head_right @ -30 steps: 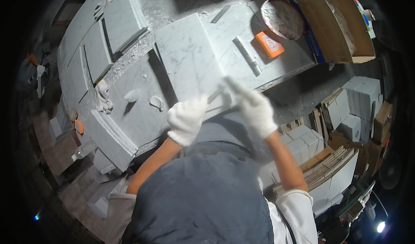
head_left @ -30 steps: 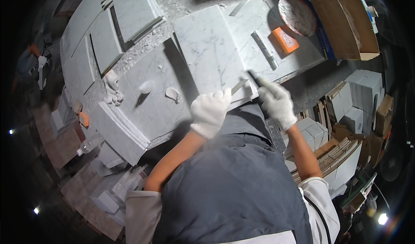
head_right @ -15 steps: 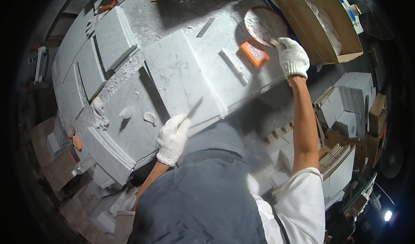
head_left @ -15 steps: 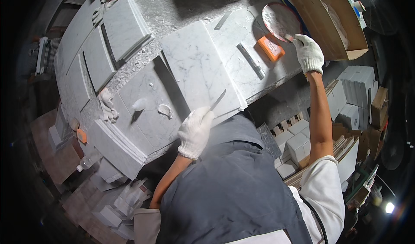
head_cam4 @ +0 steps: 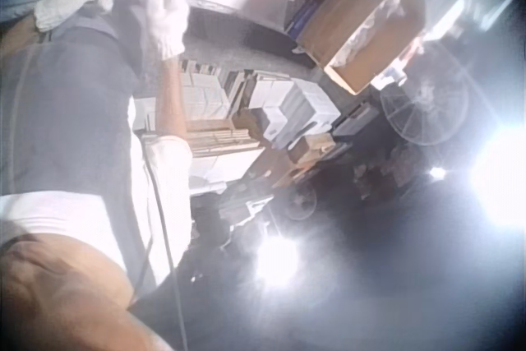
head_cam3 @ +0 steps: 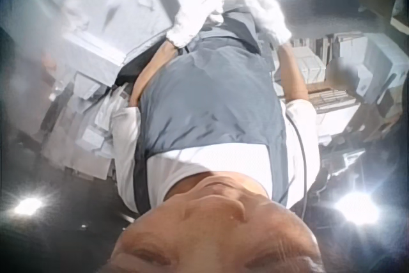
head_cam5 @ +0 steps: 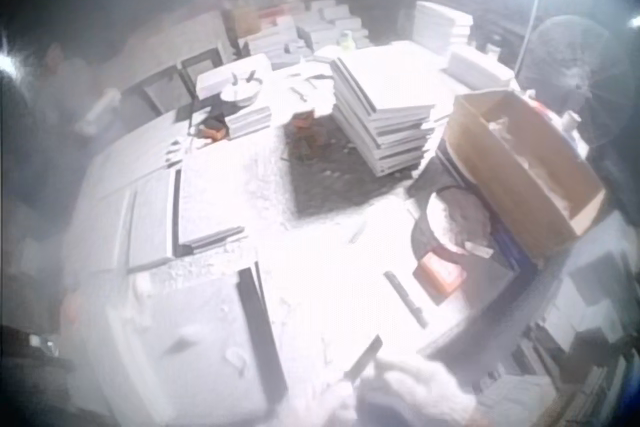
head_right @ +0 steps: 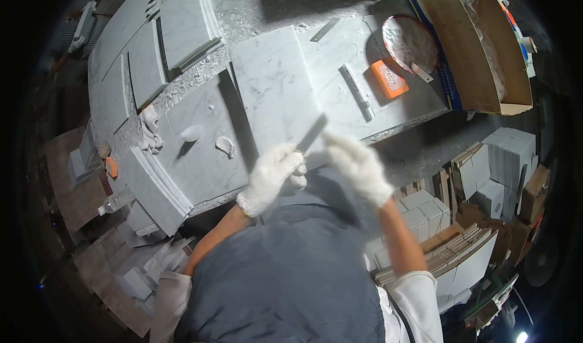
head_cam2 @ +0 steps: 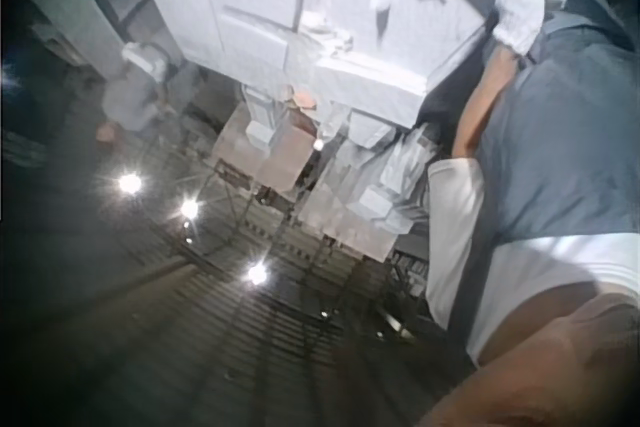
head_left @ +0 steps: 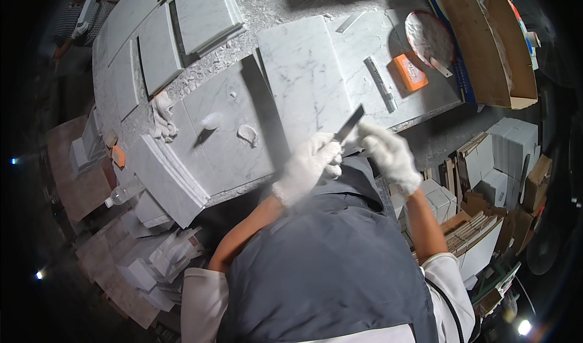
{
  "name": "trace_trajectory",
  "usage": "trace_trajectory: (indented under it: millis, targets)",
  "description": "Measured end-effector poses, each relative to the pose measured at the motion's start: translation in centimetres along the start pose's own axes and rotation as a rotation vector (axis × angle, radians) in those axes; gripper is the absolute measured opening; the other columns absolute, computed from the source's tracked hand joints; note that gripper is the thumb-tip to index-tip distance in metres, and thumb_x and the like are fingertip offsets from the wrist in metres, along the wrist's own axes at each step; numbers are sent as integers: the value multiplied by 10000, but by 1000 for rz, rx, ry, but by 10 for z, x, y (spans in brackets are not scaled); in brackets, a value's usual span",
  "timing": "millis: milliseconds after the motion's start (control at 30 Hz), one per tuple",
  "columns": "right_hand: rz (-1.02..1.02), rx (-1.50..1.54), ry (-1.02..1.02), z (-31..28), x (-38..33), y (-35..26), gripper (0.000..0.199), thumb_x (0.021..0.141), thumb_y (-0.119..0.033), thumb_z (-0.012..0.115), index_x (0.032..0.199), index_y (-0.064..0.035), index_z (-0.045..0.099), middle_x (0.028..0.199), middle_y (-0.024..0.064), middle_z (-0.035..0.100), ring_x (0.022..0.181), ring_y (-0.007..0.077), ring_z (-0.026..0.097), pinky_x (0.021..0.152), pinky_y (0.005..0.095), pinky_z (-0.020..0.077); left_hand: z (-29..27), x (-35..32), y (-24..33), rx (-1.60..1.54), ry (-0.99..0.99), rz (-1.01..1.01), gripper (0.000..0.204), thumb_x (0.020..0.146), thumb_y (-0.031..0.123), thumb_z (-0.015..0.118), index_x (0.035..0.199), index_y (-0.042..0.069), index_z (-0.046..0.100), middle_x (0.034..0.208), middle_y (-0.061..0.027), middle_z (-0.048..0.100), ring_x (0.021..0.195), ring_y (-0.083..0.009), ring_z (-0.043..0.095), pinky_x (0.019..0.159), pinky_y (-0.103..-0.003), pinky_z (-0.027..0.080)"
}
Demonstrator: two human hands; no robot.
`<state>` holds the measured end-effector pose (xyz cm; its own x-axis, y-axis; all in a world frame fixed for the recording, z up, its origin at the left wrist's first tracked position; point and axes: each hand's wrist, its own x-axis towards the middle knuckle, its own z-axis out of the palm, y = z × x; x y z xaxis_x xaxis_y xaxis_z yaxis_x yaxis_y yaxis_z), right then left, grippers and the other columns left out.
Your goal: The person uses a metal scraper to remove residue from the edges of white stone tiles, then wipes the surface with a cloth. The person stacks the finished tiles on the table.
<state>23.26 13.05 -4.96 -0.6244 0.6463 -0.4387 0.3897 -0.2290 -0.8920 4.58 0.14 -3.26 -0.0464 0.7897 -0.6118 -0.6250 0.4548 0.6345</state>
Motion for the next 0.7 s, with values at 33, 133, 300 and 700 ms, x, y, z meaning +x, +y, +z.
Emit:
trace_trajectory:
  millis: [33,133,300,700]
  targets:
    - [140,142,-44,19,-4,5,410,1009,-221,642,1391,-71,640,1185,64,732,987,142,664,902,298,538,2,2,-2,132,5,-10,312,1061,164,551,1273,-64,582,983,-83,659,821,-130,659,678,-279,557]
    - [174,352,-58,44,-9,8,482,1029,-307,630,1408,-9,611,1210,78,717,1052,144,650,912,293,517,8,5,-11,339,-31,-4,340,1069,222,560,1312,-15,592,1124,-76,683,1004,-112,653,748,-277,565]
    - [151,412,171,34,-4,-1,482,1088,-375,521,1348,18,619,1121,108,680,982,174,640,840,321,554,-11,5,-19,1096,304,518,416,994,272,679,1313,17,604,1116,-101,688,987,-208,684,849,-343,565]
    - [115,492,74,21,-13,4,565,1072,-308,564,1518,19,446,899,23,571,791,131,564,690,277,504,-109,71,27,1763,873,828,687,952,571,629,1428,82,552,1500,-181,455,1416,-371,399,1227,-558,253]
